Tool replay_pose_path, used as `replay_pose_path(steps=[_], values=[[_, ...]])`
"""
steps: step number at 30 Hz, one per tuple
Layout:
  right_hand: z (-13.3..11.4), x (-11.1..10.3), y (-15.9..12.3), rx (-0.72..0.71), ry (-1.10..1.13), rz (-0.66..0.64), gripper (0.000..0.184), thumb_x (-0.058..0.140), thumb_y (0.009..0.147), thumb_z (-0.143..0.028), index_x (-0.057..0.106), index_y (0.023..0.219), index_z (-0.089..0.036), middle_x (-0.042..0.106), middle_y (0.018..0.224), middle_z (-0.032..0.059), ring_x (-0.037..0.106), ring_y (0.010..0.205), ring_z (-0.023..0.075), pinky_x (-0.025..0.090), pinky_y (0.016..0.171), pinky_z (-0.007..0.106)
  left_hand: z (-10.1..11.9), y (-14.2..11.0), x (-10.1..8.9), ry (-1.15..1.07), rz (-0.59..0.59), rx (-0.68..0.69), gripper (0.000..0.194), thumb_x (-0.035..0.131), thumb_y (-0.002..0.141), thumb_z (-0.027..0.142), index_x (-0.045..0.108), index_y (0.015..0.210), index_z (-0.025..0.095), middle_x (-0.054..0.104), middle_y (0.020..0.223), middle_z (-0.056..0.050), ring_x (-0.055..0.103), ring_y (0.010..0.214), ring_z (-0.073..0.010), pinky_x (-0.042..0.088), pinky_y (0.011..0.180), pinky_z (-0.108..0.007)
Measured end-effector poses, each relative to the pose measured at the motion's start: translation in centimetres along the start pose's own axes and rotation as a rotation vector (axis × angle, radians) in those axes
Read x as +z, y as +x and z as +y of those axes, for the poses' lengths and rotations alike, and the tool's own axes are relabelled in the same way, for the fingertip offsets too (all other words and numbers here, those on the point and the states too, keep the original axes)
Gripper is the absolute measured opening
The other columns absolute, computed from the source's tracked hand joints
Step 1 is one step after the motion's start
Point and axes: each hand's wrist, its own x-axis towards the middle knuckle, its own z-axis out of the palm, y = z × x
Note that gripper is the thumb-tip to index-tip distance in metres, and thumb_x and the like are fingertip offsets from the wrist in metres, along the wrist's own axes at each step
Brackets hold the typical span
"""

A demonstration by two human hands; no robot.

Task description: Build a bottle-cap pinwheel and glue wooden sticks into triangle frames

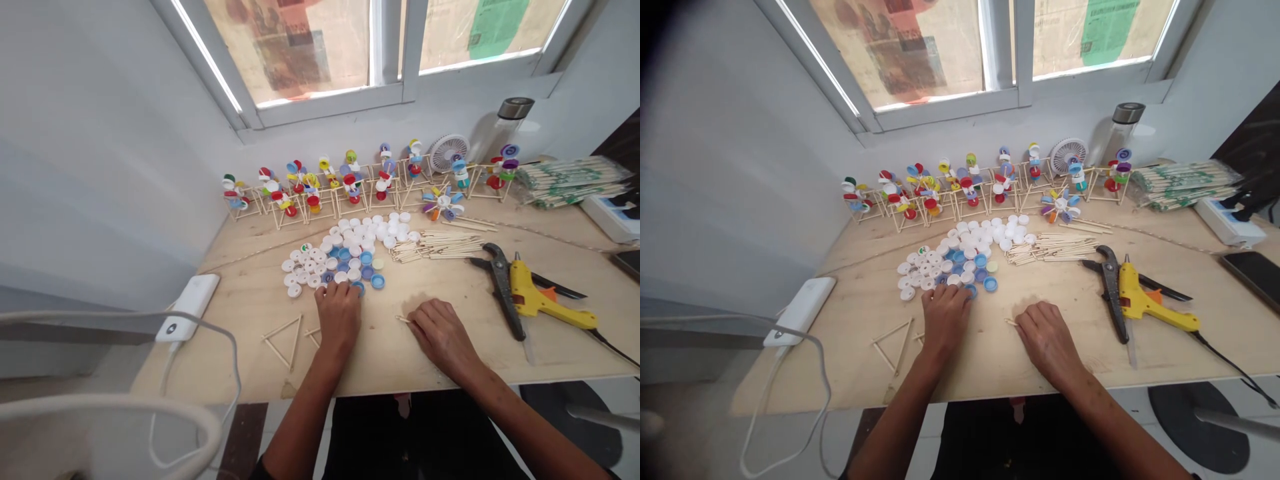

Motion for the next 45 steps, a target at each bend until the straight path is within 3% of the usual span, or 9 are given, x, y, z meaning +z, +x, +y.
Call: replay_pose_path(steps=[4,11,18,28,34,38,45], values=[[0.0,0.0,0.0,-0.002,-0.007,0.007,0.019,0.047,0.091,-0.019,0.058,0.075,-0.018,0.056,0.073,0.0044,0.046,0.077,0.0184,0.032,0.074,0.032,0.3,-1.7,-1.2,-0.102,0.042,-0.020,0.012,0.058,0.081,0.018,0.067,0.087,0.022,0.066,0.085,-0.004,0.054,0.087,-0.0236,0.032,0.080,-0.040],[-0.1,-0.6,0.4,-0.019,-0.003,-0.008,0.021,0.047,0.092,-0.019,0.060,0.076,-0.017,0.057,0.072,0.0046,0.046,0.078,0.0182,0.032,0.075,0.032,-0.4,-7.5,-3.5,-0.242,0.093,-0.017,0.015,0.051,0.087,0.017,0.066,0.088,0.021,0.066,0.078,-0.002,0.056,0.078,-0.0181,0.035,0.081,-0.036],[-0.1,-0.6,1.1,-0.044,-0.031,-0.028,0.020,0.047,0.092,-0.018,0.061,0.078,-0.017,0.057,0.073,0.0043,0.047,0.078,0.0183,0.031,0.075,0.032,-2.6,-10.6,-2.9,-0.144,0.060,-0.082,0.019,0.045,0.088,0.016,0.063,0.092,0.018,0.064,0.074,-0.003,0.059,0.072,-0.0190,0.040,0.070,-0.034],[-0.8,0.3,1.3,0.005,-0.098,-0.065,0.019,0.045,0.091,-0.017,0.057,0.076,-0.018,0.056,0.072,0.0046,0.045,0.077,0.0198,0.028,0.074,0.033,-2.3,-10.8,-2.1,-0.165,0.030,-0.106,0.019,0.044,0.088,0.017,0.061,0.095,0.019,0.065,0.077,-0.004,0.060,0.073,-0.0199,0.043,0.069,-0.034],[-0.5,0.4,1.9,0.034,-0.131,-0.050,0.017,0.045,0.091,-0.018,0.057,0.078,-0.018,0.056,0.075,0.0050,0.044,0.077,0.0201,0.029,0.075,0.034,-1.6,-10.0,-2.1,-0.201,0.099,-0.022,0.016,0.045,0.088,0.016,0.060,0.095,0.019,0.064,0.075,-0.003,0.059,0.072,-0.0202,0.042,0.066,-0.033],[-0.7,0.4,2.3,0.053,-0.143,-0.033,0.016,0.044,0.091,-0.018,0.057,0.081,-0.018,0.056,0.077,0.0051,0.045,0.078,0.0201,0.029,0.076,0.033,0.2,-9.1,-1.9,-0.259,0.123,0.042,0.016,0.045,0.088,0.015,0.060,0.094,0.019,0.063,0.075,-0.003,0.058,0.071,-0.0195,0.040,0.065,-0.033],[-0.8,1.0,3.2,0.039,-0.178,-0.048,0.013,0.048,0.088,-0.015,0.056,0.079,-0.019,0.056,0.076,0.0047,0.044,0.077,0.0200,0.028,0.075,0.034,4.1,-7.8,-0.5,-0.335,0.052,0.130,0.016,0.049,0.085,0.012,0.062,0.089,0.021,0.063,0.078,-0.003,0.057,0.073,-0.0188,0.039,0.067,-0.032]])
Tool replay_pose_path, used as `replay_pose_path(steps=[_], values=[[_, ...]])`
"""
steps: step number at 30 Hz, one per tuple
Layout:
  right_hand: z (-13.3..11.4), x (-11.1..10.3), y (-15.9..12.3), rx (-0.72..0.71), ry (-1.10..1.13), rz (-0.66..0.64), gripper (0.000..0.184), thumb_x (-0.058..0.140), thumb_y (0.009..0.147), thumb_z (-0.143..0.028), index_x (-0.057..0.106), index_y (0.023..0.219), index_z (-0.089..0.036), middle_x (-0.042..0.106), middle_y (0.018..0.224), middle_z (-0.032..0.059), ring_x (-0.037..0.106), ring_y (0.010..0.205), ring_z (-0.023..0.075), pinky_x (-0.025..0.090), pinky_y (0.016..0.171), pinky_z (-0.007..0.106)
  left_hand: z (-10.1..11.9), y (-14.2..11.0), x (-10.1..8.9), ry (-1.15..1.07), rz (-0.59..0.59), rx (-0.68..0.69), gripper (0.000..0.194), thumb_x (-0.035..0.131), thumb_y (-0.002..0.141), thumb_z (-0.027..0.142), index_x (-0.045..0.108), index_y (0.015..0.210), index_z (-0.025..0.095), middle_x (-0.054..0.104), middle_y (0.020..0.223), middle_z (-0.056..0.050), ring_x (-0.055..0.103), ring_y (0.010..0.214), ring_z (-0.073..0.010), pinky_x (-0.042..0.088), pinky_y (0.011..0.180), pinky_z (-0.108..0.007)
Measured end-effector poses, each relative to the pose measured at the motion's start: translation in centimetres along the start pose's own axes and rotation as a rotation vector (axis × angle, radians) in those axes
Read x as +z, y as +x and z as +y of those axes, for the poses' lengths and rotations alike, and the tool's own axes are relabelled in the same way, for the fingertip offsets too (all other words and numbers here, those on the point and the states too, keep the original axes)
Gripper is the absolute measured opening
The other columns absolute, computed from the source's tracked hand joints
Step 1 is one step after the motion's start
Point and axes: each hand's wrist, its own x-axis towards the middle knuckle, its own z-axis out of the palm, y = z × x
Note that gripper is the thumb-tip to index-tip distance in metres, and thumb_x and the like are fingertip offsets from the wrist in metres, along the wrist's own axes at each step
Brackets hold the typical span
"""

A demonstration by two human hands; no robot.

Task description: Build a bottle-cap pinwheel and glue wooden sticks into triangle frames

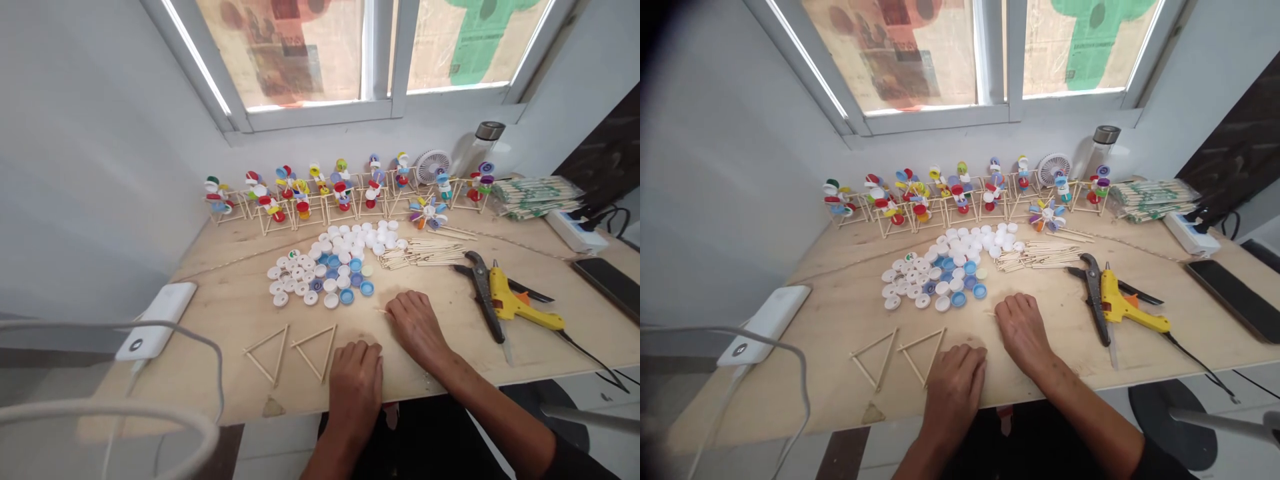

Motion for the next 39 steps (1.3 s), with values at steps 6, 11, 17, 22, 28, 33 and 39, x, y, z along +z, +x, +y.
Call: replay_pose_path(steps=[6,11,17,22,28,33,39], values=[[0.4,-0.2,0.4,-0.024,-0.013,-0.009,0.015,0.052,0.087,-0.016,0.057,0.073,-0.019,0.056,0.073,0.0031,0.045,0.076,0.0186,0.028,0.075,0.033,0.4,0.9,1.3,-0.040,0.002,0.000,0.016,0.049,0.085,0.010,0.062,0.087,0.020,0.061,0.078,-0.003,0.055,0.073,-0.0188,0.038,0.069,-0.034],[4.4,-2.5,0.9,0.032,-0.039,-0.010,0.013,0.050,0.089,-0.020,0.063,0.084,-0.021,0.062,0.080,0.0024,0.049,0.081,0.0166,0.027,0.076,0.031,0.3,1.7,2.1,-0.031,0.001,-0.003,0.014,0.052,0.083,0.009,0.061,0.085,0.021,0.060,0.080,-0.003,0.053,0.074,-0.0190,0.037,0.067,-0.034],[10.5,-4.0,2.8,0.153,-0.207,-0.047,0.012,0.054,0.085,-0.021,0.065,0.081,-0.018,0.065,0.082,0.0072,0.047,0.081,0.0216,0.024,0.071,0.034,0.5,2.7,3.0,0.035,0.000,0.019,0.012,0.057,0.081,0.010,0.061,0.084,0.021,0.059,0.080,-0.003,0.052,0.074,-0.0192,0.037,0.066,-0.033],[12.1,-3.2,4.2,0.134,-0.278,-0.121,0.008,0.058,0.080,-0.014,0.065,0.078,-0.017,0.064,0.079,0.0078,0.046,0.078,0.0202,0.022,0.068,0.034,0.5,3.0,3.5,0.052,0.004,0.032,0.014,0.058,0.078,0.008,0.061,0.084,0.021,0.058,0.079,-0.003,0.051,0.074,-0.0191,0.037,0.066,-0.033],[12.5,-2.6,4.9,0.048,-0.304,-0.183,0.016,0.050,0.088,-0.016,0.063,0.079,-0.015,0.063,0.080,0.0079,0.046,0.080,0.0178,0.021,0.070,0.035,0.4,3.0,3.5,0.059,0.010,0.036,0.013,0.059,0.078,0.009,0.060,0.082,0.021,0.057,0.079,-0.002,0.050,0.073,-0.0184,0.036,0.065,-0.034],[12.5,-2.7,5.2,-0.011,-0.331,-0.233,0.007,0.056,0.084,-0.015,0.062,0.083,-0.017,0.064,0.083,0.0067,0.047,0.081,0.0182,0.022,0.073,0.033,0.4,3.1,3.7,0.080,0.008,0.034,0.012,0.059,0.078,0.009,0.059,0.081,0.021,0.057,0.080,-0.002,0.049,0.073,-0.0178,0.036,0.065,-0.033],[12.2,-3.1,5.5,-0.068,-0.371,-0.288,0.008,0.055,0.085,-0.016,0.061,0.080,-0.018,0.065,0.083,0.0064,0.049,0.082,0.0202,0.023,0.074,0.033,0.5,3.2,3.8,0.104,-0.015,0.034,0.013,0.060,0.077,0.009,0.059,0.081,0.021,0.057,0.080,-0.002,0.050,0.074,-0.0185,0.036,0.066,-0.034]])
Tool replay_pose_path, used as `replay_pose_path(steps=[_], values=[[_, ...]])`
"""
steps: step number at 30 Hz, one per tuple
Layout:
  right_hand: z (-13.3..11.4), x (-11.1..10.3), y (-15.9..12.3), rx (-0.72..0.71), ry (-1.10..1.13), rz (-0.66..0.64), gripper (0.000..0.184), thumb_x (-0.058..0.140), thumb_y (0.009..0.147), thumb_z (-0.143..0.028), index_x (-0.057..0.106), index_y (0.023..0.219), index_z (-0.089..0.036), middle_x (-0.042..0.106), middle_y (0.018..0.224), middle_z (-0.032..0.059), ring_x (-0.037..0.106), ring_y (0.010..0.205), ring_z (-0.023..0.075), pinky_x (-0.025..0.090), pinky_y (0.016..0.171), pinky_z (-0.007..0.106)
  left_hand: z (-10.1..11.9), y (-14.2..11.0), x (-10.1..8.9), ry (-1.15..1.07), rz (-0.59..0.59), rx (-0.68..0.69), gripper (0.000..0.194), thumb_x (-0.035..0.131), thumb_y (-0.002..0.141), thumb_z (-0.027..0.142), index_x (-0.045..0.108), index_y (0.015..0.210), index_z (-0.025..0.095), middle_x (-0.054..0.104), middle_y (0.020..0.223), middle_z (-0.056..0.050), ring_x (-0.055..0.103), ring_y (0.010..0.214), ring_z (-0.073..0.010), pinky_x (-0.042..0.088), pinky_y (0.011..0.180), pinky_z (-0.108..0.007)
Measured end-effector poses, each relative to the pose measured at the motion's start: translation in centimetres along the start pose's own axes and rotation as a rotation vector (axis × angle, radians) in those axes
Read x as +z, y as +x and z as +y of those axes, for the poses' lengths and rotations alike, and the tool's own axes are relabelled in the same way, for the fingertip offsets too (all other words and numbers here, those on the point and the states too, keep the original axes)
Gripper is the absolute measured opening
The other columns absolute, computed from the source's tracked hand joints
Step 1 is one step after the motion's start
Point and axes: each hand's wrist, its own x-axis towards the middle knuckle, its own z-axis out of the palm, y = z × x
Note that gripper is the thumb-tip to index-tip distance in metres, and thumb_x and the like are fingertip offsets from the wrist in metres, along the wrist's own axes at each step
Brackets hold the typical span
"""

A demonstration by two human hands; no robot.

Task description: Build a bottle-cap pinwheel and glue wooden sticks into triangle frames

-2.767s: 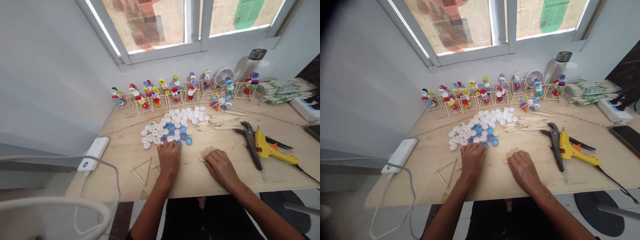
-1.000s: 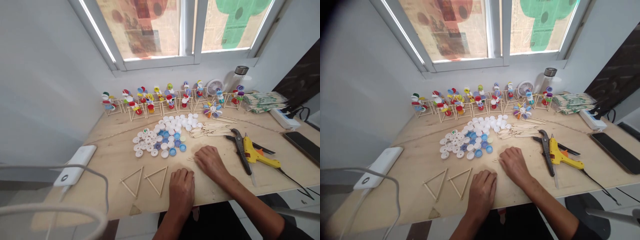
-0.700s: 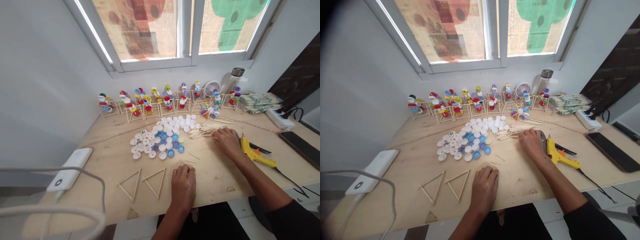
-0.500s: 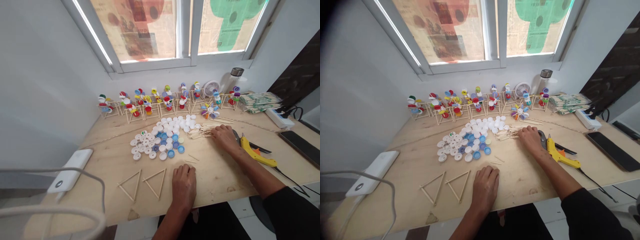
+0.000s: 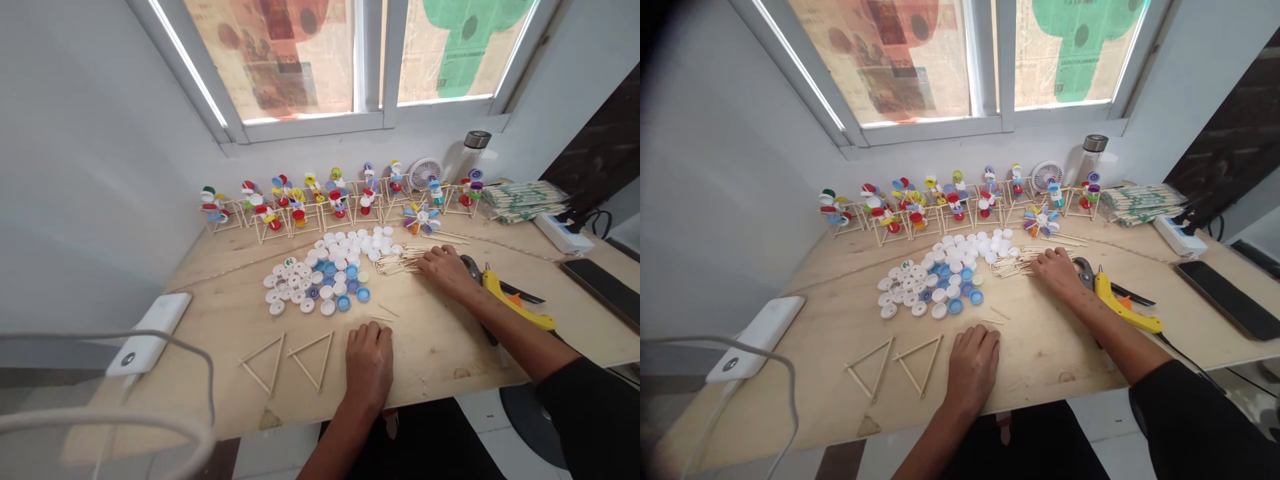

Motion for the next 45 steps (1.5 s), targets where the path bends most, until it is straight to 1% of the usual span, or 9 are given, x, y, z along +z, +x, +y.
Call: replay_pose_path(steps=[5,21,28,34,36,39,41,43,45], values=[[-0.1,-0.3,0.3,-0.039,-0.032,-0.022,0.013,0.050,0.085,-0.010,0.061,0.081,-0.016,0.066,0.081,0.0081,0.050,0.081,0.0211,0.023,0.074,0.033,0.1,0.5,0.2,0.033,0.006,0.017,0.012,0.058,0.079,0.010,0.060,0.083,0.021,0.058,0.082,-0.003,0.050,0.075,-0.0189,0.036,0.065,-0.034],[-0.2,-0.9,1.0,-0.171,-0.046,-0.036,0.015,0.051,0.082,-0.010,0.064,0.076,-0.016,0.068,0.077,0.0103,0.053,0.078,0.0215,0.024,0.075,0.035,0.3,2.4,0.8,0.130,0.009,0.059,0.010,0.056,0.081,0.010,0.061,0.083,0.019,0.057,0.080,-0.004,0.050,0.076,-0.0206,0.035,0.064,-0.035],[-0.5,-1.2,0.8,-0.148,0.008,0.060,0.016,0.051,0.078,-0.006,0.063,0.071,-0.013,0.066,0.071,0.0104,0.052,0.072,0.0201,0.026,0.074,0.034,0.3,3.2,1.0,0.111,0.025,0.064,0.010,0.056,0.082,0.010,0.061,0.084,0.018,0.059,0.085,-0.005,0.051,0.080,-0.0209,0.037,0.065,-0.035],[-0.9,-4.6,-1.2,-0.070,0.126,0.236,0.016,0.047,0.085,-0.015,0.059,0.076,-0.016,0.066,0.077,0.0068,0.054,0.079,0.0190,0.031,0.082,0.035,0.2,3.8,1.2,0.062,0.034,0.066,0.010,0.057,0.081,0.009,0.061,0.080,0.019,0.061,0.088,-0.006,0.053,0.083,-0.0217,0.041,0.068,-0.036],[-1.7,-5.5,-2.4,-0.028,0.267,0.324,0.013,0.048,0.087,-0.020,0.057,0.079,-0.018,0.066,0.079,0.0041,0.056,0.079,0.0174,0.033,0.082,0.034,0.3,3.8,0.8,0.043,0.036,0.062,0.012,0.056,0.081,0.009,0.061,0.080,0.019,0.062,0.088,-0.006,0.054,0.084,-0.0215,0.042,0.069,-0.035],[-4.0,-6.0,-4.4,0.054,0.745,0.421,0.008,0.054,0.083,-0.024,0.054,0.077,-0.020,0.064,0.076,0.0012,0.057,0.075,0.0159,0.038,0.076,0.031,0.8,3.0,-0.4,-0.165,0.047,0.007,0.015,0.054,0.081,0.009,0.062,0.088,0.020,0.065,0.090,-0.005,0.056,0.087,-0.0211,0.044,0.074,-0.035],[-6.1,-5.7,-5.4,0.121,1.014,0.347,0.005,0.055,0.082,-0.024,0.054,0.077,-0.021,0.064,0.077,0.0010,0.058,0.076,0.0158,0.042,0.073,0.029,1.4,2.1,-1.4,-0.461,0.048,-0.063,0.018,0.052,0.083,0.011,0.063,0.094,0.020,0.067,0.093,-0.004,0.058,0.091,-0.0205,0.045,0.079,-0.035],[-8.1,-5.2,-6.2,0.206,1.186,0.268,0.004,0.056,0.080,-0.025,0.055,0.077,-0.021,0.062,0.076,0.0001,0.058,0.076,0.0156,0.043,0.073,0.029,1.9,1.2,-2.4,-0.738,0.019,-0.154,0.018,0.051,0.085,0.017,0.065,0.096,0.020,0.069,0.094,-0.004,0.060,0.089,-0.0188,0.046,0.080,-0.033],[-9.8,-4.8,-6.6,0.289,1.341,0.210,0.005,0.056,0.078,-0.025,0.055,0.076,-0.021,0.060,0.073,-0.0008,0.057,0.073,0.0148,0.044,0.071,0.028,2.3,0.4,-3.2,-0.906,-0.014,-0.259,0.018,0.052,0.086,0.024,0.067,0.095,0.019,0.070,0.089,-0.004,0.062,0.082,-0.0177,0.047,0.076,-0.031]])
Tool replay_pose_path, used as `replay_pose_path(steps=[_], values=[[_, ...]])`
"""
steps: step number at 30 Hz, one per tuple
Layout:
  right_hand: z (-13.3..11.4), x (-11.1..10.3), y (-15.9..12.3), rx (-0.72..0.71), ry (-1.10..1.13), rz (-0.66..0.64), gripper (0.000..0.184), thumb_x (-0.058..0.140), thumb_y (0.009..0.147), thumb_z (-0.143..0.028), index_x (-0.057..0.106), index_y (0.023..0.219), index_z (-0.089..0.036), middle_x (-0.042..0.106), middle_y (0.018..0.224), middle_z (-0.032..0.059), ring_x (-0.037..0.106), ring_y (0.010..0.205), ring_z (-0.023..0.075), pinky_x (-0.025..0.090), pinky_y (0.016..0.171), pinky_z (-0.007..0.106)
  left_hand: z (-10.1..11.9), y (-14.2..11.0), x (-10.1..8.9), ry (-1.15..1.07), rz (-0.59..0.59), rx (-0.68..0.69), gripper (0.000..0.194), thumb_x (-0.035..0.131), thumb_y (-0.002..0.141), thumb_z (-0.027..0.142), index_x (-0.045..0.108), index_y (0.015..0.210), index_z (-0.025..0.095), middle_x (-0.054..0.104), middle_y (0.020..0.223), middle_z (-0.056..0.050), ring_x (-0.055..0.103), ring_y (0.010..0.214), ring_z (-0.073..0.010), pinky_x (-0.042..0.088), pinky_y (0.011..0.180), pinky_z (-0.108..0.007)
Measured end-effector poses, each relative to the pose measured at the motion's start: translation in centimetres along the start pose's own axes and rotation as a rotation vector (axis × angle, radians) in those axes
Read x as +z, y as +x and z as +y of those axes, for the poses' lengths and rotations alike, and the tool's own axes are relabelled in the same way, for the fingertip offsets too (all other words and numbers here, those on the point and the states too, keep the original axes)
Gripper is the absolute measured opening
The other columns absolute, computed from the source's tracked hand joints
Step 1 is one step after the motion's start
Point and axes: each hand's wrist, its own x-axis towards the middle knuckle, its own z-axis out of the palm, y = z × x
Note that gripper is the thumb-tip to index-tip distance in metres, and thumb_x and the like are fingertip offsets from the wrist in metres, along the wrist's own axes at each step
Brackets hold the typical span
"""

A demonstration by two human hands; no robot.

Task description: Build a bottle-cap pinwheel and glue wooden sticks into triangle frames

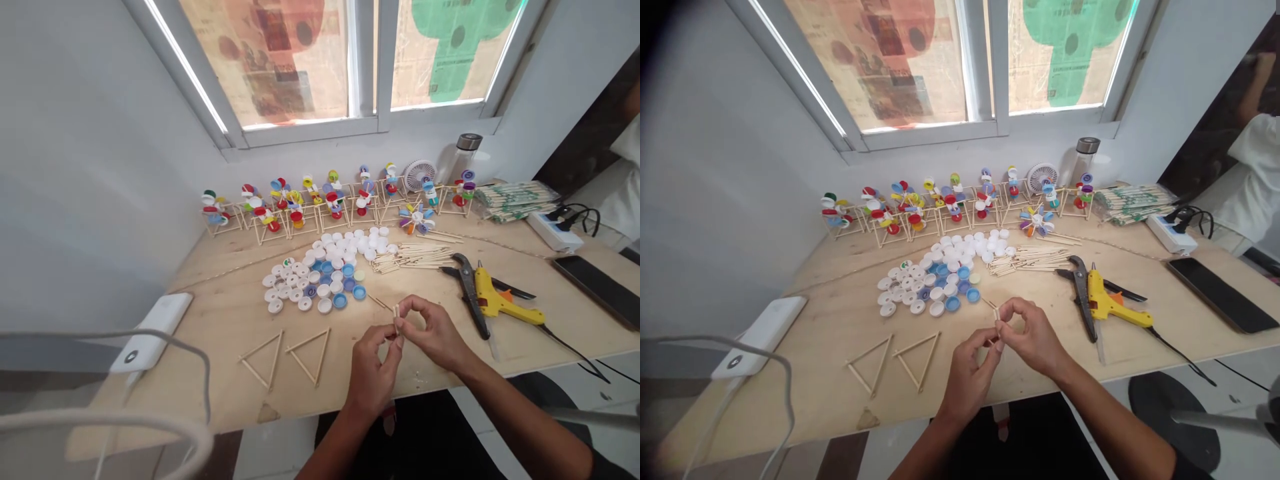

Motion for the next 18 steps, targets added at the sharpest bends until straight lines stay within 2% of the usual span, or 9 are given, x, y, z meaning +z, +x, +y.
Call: replay_pose_path(steps=[5,11,14,18], values=[[0.0,2.4,-1.0,0.175,0.248,0.000,0.009,0.057,0.076,-0.027,0.054,0.073,-0.020,0.055,0.064,-0.0038,0.053,0.061,0.0117,0.044,0.063,0.026,0.5,-1.0,-0.5,-0.155,0.039,-0.180,0.022,0.053,0.084,0.030,0.071,0.083,0.016,0.069,0.073,-0.003,0.060,0.070,-0.0163,0.046,0.069,-0.027],[0.3,3.7,-1.7,0.206,0.280,0.006,0.017,0.056,0.079,-0.036,0.054,0.074,-0.020,0.055,0.067,-0.0021,0.053,0.063,0.0119,0.044,0.062,0.026,-0.4,-1.5,-1.3,-0.129,0.002,-0.240,0.026,0.053,0.083,0.034,0.069,0.075,0.016,0.065,0.065,-0.001,0.057,0.063,-0.0145,0.043,0.061,-0.025],[0.6,3.4,-1.9,0.203,0.247,0.035,0.018,0.055,0.080,-0.037,0.053,0.076,-0.020,0.055,0.069,-0.0012,0.051,0.066,0.0123,0.043,0.062,0.025,-1.0,-1.8,-1.8,0.002,0.026,-0.239,0.025,0.051,0.084,0.034,0.067,0.076,0.016,0.063,0.064,0.000,0.054,0.059,-0.0133,0.041,0.057,-0.025],[1.1,2.6,-2.4,0.183,0.104,0.048,0.013,0.055,0.081,-0.033,0.054,0.077,-0.020,0.057,0.070,-0.0008,0.052,0.069,0.0139,0.041,0.068,0.028,-1.7,-1.9,-2.6,0.417,0.087,-0.083,0.016,0.052,0.084,0.025,0.064,0.076,0.019,0.066,0.072,-0.002,0.057,0.069,-0.0171,0.043,0.066,-0.030]])
